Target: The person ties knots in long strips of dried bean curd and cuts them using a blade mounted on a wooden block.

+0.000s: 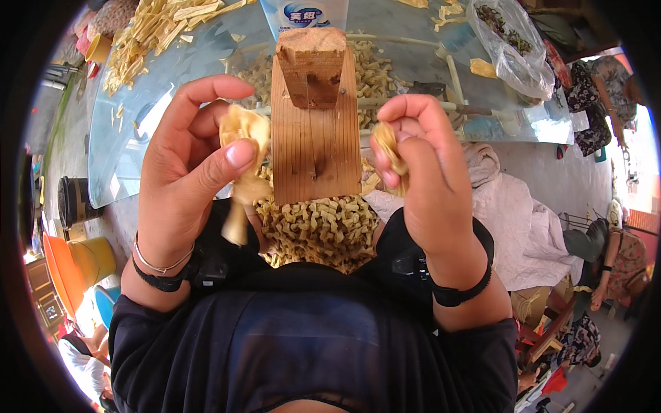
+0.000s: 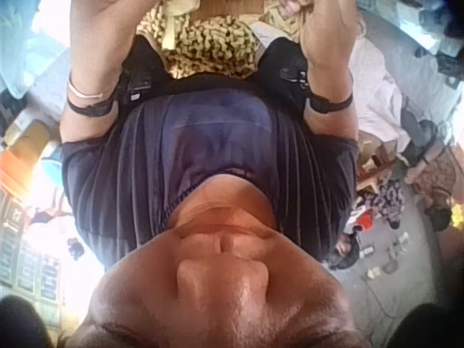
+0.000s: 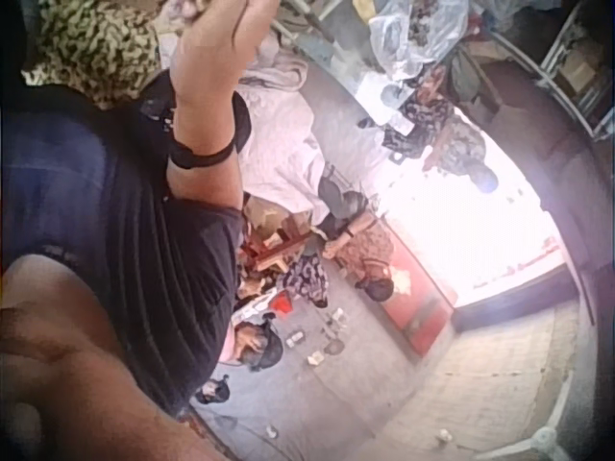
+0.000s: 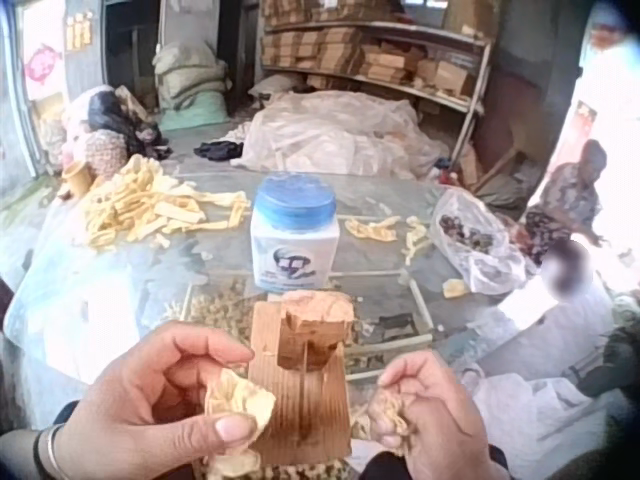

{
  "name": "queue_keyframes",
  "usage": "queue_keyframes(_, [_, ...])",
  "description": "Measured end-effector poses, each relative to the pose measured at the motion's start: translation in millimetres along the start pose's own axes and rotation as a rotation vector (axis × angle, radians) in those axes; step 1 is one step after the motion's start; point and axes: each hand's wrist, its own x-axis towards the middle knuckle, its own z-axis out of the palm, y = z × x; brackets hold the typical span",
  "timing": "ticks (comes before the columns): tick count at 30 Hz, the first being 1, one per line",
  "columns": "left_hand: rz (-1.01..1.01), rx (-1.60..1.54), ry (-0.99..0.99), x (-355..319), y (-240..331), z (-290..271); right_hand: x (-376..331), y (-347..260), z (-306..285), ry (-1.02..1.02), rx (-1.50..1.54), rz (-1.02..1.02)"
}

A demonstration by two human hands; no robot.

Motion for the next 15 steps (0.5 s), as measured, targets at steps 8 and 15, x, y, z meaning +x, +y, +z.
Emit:
queue_keyframes(8, [-0.044,-0.139,-0.07,-10.5,-10.4,7.9,-19.8,-0.1,14.5,-0.212,-0.413,-0.438])
queue_keyframes(15, [0.307,0.611,-0.185,-5.6,-17.1,4.8,-16.8,5.6,17.5,-0.085,-0.301,-0.275])
